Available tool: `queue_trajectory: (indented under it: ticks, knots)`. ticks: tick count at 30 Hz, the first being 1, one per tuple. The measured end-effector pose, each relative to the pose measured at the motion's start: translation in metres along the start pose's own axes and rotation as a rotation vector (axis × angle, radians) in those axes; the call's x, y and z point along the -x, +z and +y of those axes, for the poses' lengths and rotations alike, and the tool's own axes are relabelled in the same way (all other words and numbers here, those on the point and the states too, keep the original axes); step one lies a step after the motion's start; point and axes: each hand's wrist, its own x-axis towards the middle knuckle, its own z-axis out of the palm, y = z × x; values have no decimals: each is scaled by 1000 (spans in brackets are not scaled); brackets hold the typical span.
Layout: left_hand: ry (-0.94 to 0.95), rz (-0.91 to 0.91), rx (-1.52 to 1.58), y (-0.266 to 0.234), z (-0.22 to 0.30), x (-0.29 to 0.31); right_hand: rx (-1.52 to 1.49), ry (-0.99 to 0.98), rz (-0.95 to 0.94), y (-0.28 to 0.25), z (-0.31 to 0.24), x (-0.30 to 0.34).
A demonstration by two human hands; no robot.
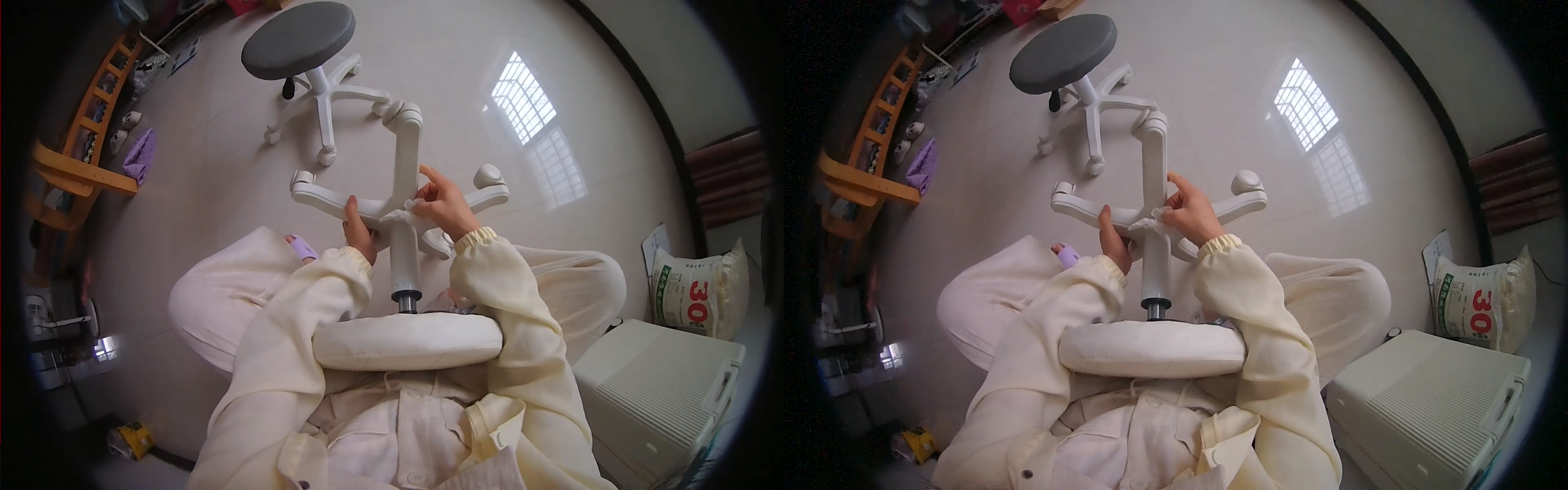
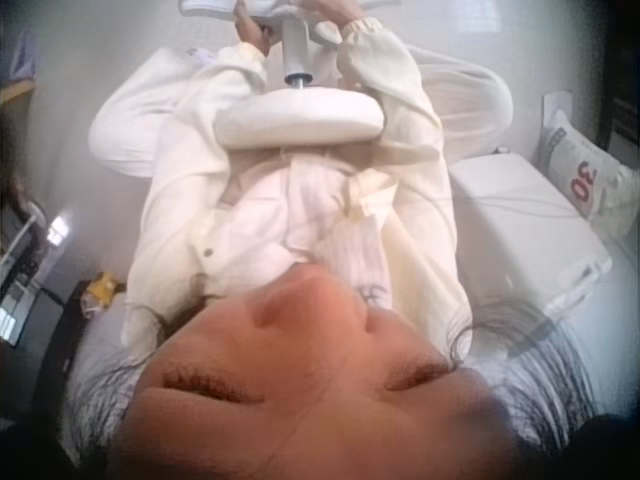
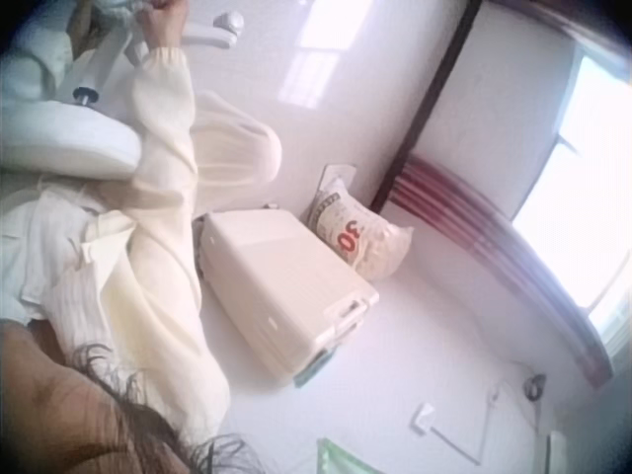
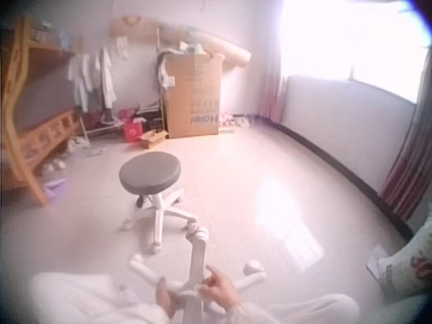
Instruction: The person cleans the base of an upside-down chair by wiping its legs and wheel sockets with a tissue by hand.
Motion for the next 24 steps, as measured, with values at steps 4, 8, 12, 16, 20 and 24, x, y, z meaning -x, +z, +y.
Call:
queue_trajectory:
  ticks: [4, 8, 12, 16, 20, 24]
  knots:
    - [-63, -88, 114, -11, -10, -9, 114, 10, -22, 7, 11, -10]
    - [-205, -147, 224, -28, -15, -23, 82, 32, -35, 14, 24, -17]
    - [-155, -99, 131, -29, -23, -29, 64, 72, -35, 9, 27, -22]
    - [-68, 73, -113, -42, -24, -37, 54, 96, -123, 12, 34, -17]
    - [-85, 89, -289, -37, -16, -25, 263, 79, -136, 14, 38, -1]
    - [-107, 23, -276, -46, -14, -34, 75, 98, 8, 18, 40, 4]
